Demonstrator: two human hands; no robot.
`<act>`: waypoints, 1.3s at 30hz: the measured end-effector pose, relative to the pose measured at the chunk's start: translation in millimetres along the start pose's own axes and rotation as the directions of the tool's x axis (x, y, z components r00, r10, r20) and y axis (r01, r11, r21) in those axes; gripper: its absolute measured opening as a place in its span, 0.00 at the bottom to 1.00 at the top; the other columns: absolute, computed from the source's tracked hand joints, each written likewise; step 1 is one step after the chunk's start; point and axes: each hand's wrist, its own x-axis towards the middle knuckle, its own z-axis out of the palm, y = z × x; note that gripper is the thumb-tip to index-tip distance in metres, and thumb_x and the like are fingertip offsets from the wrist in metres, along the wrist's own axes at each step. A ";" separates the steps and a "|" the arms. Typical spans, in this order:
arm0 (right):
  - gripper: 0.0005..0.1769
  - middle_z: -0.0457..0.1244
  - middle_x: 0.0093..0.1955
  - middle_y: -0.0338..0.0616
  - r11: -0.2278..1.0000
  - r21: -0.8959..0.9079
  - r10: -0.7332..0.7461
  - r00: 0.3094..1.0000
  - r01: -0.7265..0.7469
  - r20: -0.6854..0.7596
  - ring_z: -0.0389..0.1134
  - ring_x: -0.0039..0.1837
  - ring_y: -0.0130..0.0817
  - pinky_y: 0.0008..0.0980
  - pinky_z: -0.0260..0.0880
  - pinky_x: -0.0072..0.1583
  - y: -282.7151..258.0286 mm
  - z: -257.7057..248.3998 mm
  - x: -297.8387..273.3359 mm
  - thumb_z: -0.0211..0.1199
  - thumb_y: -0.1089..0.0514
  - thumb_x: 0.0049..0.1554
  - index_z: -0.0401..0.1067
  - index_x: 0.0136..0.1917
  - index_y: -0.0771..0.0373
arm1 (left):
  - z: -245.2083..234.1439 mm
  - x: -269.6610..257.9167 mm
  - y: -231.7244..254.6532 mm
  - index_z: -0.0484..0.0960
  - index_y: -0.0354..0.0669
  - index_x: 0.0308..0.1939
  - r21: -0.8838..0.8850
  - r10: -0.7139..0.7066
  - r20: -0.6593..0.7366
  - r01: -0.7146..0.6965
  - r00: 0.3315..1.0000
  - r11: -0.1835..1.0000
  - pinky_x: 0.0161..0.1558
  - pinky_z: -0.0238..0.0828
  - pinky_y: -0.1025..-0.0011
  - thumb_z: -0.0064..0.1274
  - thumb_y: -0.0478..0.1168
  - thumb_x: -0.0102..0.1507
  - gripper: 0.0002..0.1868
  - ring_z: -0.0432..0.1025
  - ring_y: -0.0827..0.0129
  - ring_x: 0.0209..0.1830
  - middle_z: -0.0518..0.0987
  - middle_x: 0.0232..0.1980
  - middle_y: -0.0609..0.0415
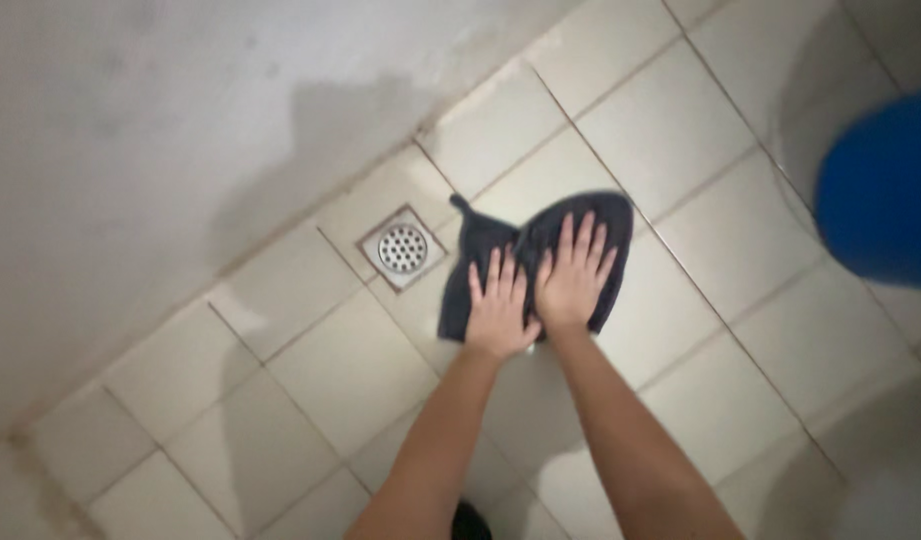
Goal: The person uses a dark cloth to scrub the tiled floor in a bathroom, moving around the toilet and a bucket, and then picks up the cloth to wring it out over a basin.
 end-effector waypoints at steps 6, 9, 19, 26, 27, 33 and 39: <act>0.40 0.41 0.86 0.55 0.998 -0.057 0.040 0.998 -0.037 0.050 0.40 0.85 0.56 0.63 0.35 0.79 16.3 -21.2 -119.5 0.52 0.47 0.61 0.51 0.83 0.59 | 11.4 -92.7 9.9 0.65 0.33 0.71 0.004 0.173 0.125 -0.175 0.977 0.985 0.75 0.28 0.31 0.55 0.59 0.53 0.48 0.37 0.43 0.83 0.50 0.81 0.34; 0.45 0.40 0.86 0.55 0.988 -0.151 0.047 0.988 -0.025 0.145 0.39 0.85 0.54 0.61 0.34 0.79 21.9 -25.3 -122.5 0.54 0.47 0.56 0.49 0.83 0.58 | 16.4 -94.7 13.8 0.63 0.33 0.71 0.057 0.182 0.169 -0.194 0.969 0.979 0.72 0.27 0.29 0.54 0.58 0.53 0.48 0.37 0.42 0.82 0.48 0.80 0.34; 0.45 0.38 0.87 0.53 0.991 -0.085 0.107 0.994 -0.104 0.030 0.36 0.85 0.55 0.63 0.32 0.79 43.5 -6.0 -3.5 0.54 0.42 0.59 0.46 0.84 0.58 | 19.9 4.2 38.2 0.61 0.37 0.75 0.025 -0.015 -0.112 0.018 0.994 1.000 0.74 0.27 0.30 0.52 0.53 0.54 0.47 0.37 0.40 0.82 0.46 0.82 0.35; 0.44 0.37 0.87 0.54 0.999 -0.036 0.026 1.000 -0.026 -0.015 0.35 0.86 0.55 0.63 0.31 0.80 75.4 3.4 119.3 0.54 0.42 0.61 0.46 0.84 0.58 | 21.3 123.8 44.8 0.60 0.37 0.76 0.059 -0.045 -0.203 0.058 0.978 0.997 0.74 0.27 0.30 0.51 0.54 0.55 0.47 0.35 0.39 0.83 0.45 0.83 0.36; 0.44 0.37 0.87 0.53 0.999 -0.024 0.020 1.000 -0.021 -0.016 0.35 0.86 0.54 0.63 0.31 0.80 77.5 5.5 133.7 0.54 0.42 0.61 0.46 0.84 0.57 | 20.5 139.3 44.6 0.60 0.37 0.76 0.072 -0.041 -0.210 0.058 0.977 0.996 0.74 0.27 0.30 0.50 0.54 0.55 0.47 0.35 0.39 0.83 0.45 0.83 0.35; 0.43 0.39 0.86 0.53 0.999 0.013 0.054 0.995 -0.053 -0.080 0.35 0.85 0.54 0.63 0.31 0.79 93.8 14.8 217.5 0.55 0.40 0.62 0.49 0.84 0.55 | 15.5 225.1 49.0 0.59 0.36 0.77 0.141 -0.029 -0.312 0.077 0.950 0.987 0.75 0.29 0.31 0.48 0.54 0.56 0.47 0.35 0.41 0.84 0.44 0.83 0.36; 0.42 0.42 0.85 0.50 0.998 0.058 0.028 0.993 -0.021 -0.119 0.38 0.85 0.52 0.62 0.31 0.80 112.2 25.7 280.7 0.58 0.41 0.60 0.53 0.83 0.55 | 11.2 282.5 54.8 0.58 0.32 0.77 0.126 -0.036 -0.346 0.084 0.938 0.988 0.76 0.30 0.32 0.48 0.53 0.58 0.47 0.35 0.41 0.83 0.45 0.82 0.36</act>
